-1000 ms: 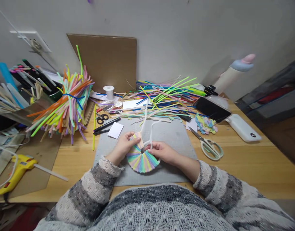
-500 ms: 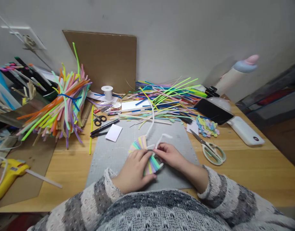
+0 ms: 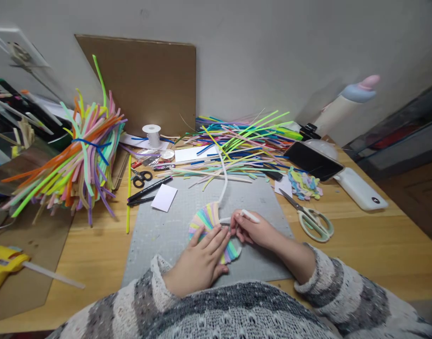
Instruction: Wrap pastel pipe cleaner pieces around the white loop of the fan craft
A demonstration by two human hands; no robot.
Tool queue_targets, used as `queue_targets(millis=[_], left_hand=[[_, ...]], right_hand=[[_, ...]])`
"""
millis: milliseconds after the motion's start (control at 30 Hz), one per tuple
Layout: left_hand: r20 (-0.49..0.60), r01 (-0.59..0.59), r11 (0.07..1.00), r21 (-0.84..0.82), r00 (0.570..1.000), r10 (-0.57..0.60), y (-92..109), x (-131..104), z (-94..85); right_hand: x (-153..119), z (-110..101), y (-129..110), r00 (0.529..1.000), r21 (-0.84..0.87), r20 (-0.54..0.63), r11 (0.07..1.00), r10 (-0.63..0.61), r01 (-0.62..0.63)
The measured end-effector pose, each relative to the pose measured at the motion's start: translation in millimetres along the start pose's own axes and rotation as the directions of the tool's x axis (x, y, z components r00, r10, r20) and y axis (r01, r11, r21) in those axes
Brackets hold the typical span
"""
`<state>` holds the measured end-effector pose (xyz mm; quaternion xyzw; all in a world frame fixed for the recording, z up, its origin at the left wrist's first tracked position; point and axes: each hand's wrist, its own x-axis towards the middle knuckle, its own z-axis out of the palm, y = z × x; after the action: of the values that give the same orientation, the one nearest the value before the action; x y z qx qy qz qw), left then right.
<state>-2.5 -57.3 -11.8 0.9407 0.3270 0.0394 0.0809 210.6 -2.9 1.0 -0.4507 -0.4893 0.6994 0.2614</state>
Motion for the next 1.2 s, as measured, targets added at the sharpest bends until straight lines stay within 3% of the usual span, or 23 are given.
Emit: queue_targets(millis=[100, 300, 367, 433, 500, 600, 700, 1067, 1133, 1200], left_hand=[[0.007, -0.066, 0.998, -0.013, 0.998, 0.067, -2, 1, 1.8], [0.002, -0.054, 0.997, -0.048, 0.999, 0.054, -2, 2, 3.4], [0.007, -0.051, 0.998, -0.049, 0.999, 0.051, -2, 2, 3.2], [0.015, -0.053, 0.997, -0.046, 0.998, 0.054, -1, 2, 2.7], [0.022, -0.055, 0.997, -0.046, 0.998, 0.056, -1, 2, 2.1], [0.022, -0.049, 0.998, -0.045, 0.999, 0.05, -1, 2, 1.7], [0.013, -0.049, 0.998, -0.036, 0.999, 0.049, -1, 2, 1.8], [-0.014, -0.065, 0.998, -0.006, 0.998, 0.065, -1, 1, 3.8], [-0.025, -0.071, 0.997, 0.005, 0.997, 0.071, -2, 1, 3.5], [-0.03, -0.077, 0.997, 0.015, 0.997, 0.077, -3, 1, 2.8]], right_hand=[[-1, -3, 1, 0.999, 0.05, 0.004, 0.998, 0.036, -0.036], [-2, -10, 3, 0.997, 0.294, 0.034, 0.952, 0.074, -0.081], [-5, -10, 4, 0.999, 0.184, -0.001, 0.982, 0.052, -0.051], [-9, -10, 4, 1.0, -0.051, -0.016, 0.999, 0.002, -0.003], [-12, -10, 4, 0.998, -0.283, -0.006, 0.957, -0.061, 0.057], [-15, -14, 3, 0.993, -0.456, 0.008, 0.883, -0.116, 0.107], [-16, -20, 3, 0.996, -0.48, -0.001, 0.873, -0.093, 0.08], [-15, -26, 3, 0.995, -0.307, -0.031, 0.946, 0.099, -0.104], [-14, -31, -1, 0.992, -0.325, -0.103, 0.94, 0.071, -0.101], [-13, -38, -6, 0.952, -0.484, -0.298, 0.871, -0.07, -0.088]])
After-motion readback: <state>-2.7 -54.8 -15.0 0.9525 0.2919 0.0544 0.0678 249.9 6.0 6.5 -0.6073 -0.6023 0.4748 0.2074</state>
